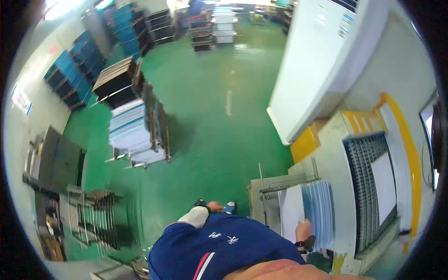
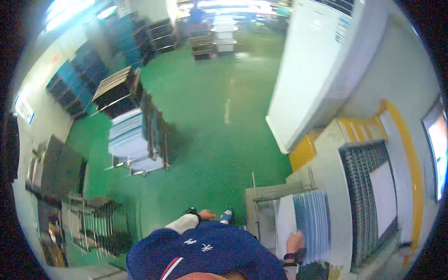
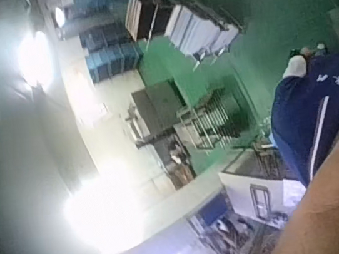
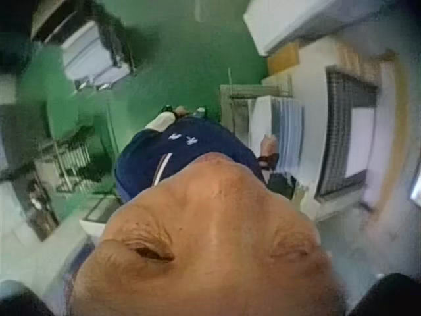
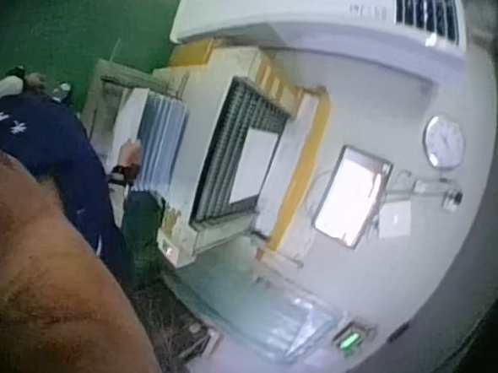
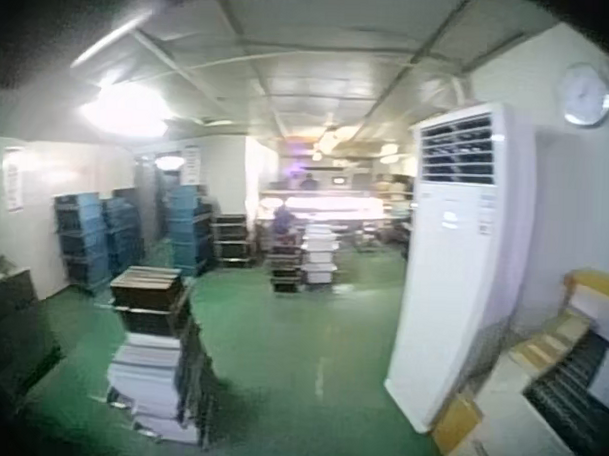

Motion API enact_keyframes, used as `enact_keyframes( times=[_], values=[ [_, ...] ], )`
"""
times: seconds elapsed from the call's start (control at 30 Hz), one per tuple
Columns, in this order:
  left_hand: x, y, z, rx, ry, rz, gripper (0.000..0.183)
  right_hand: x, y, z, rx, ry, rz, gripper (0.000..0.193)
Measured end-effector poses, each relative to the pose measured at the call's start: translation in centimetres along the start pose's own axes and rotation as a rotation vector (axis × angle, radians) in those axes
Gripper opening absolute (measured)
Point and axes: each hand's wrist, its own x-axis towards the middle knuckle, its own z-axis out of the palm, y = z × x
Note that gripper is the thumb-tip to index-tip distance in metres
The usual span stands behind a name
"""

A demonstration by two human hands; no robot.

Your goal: Feeding large sheets of material into a processing machine and organizing them on a rack.

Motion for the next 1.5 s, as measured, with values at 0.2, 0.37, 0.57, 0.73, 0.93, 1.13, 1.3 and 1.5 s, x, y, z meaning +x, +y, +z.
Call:
enact_keyframes(
  times=[0.2, 0.37, 0.57, 0.73, 0.93, 1.13, 1.3, 1.5],
  values=[
    [-1.5, 3.2, -1.0, -0.205, -0.124, -0.103, 0.048, -1.1, -1.0, -8.3, 0.043, 0.06, -0.022, 0.029],
    [0.1, 4.5, -0.9, -0.132, -0.149, -0.031, 0.051, -2.3, -1.1, -10.1, -0.021, 0.019, 0.019, 0.028],
    [1.2, 6.7, -1.1, -0.031, -0.16, 0.02, 0.047, -2.0, -0.5, -14.9, 0.02, 0.023, 0.091, 0.031],
    [0.3, 11.0, -1.6, -0.052, -0.197, -0.025, 0.039, 0.2, 7.2, -16.7, 0.752, 0.198, 0.094, 0.027],
    [2.3, 9.4, -0.5, -0.076, -0.192, -0.05, 0.035, 0.4, 9.8, -16.8, 1.813, 0.195, 0.16, 0.032],
    [2.1, 9.6, -1.3, -0.129, -0.241, -0.026, 0.037, 1.9, 10.9, -15.0, 2.117, 0.289, 0.087, 0.026],
    [-0.9, 9.6, -1.9, -0.127, -0.172, 0.137, 0.036, 6.7, 15.8, -10.7, 1.973, 0.313, 0.12, 0.024],
    [-0.7, 8.0, -2.1, -0.01, -0.168, 0.27, 0.043, 11.2, 16.9, -9.1, 2.428, 0.355, 0.187, 0.018]
  ],
)
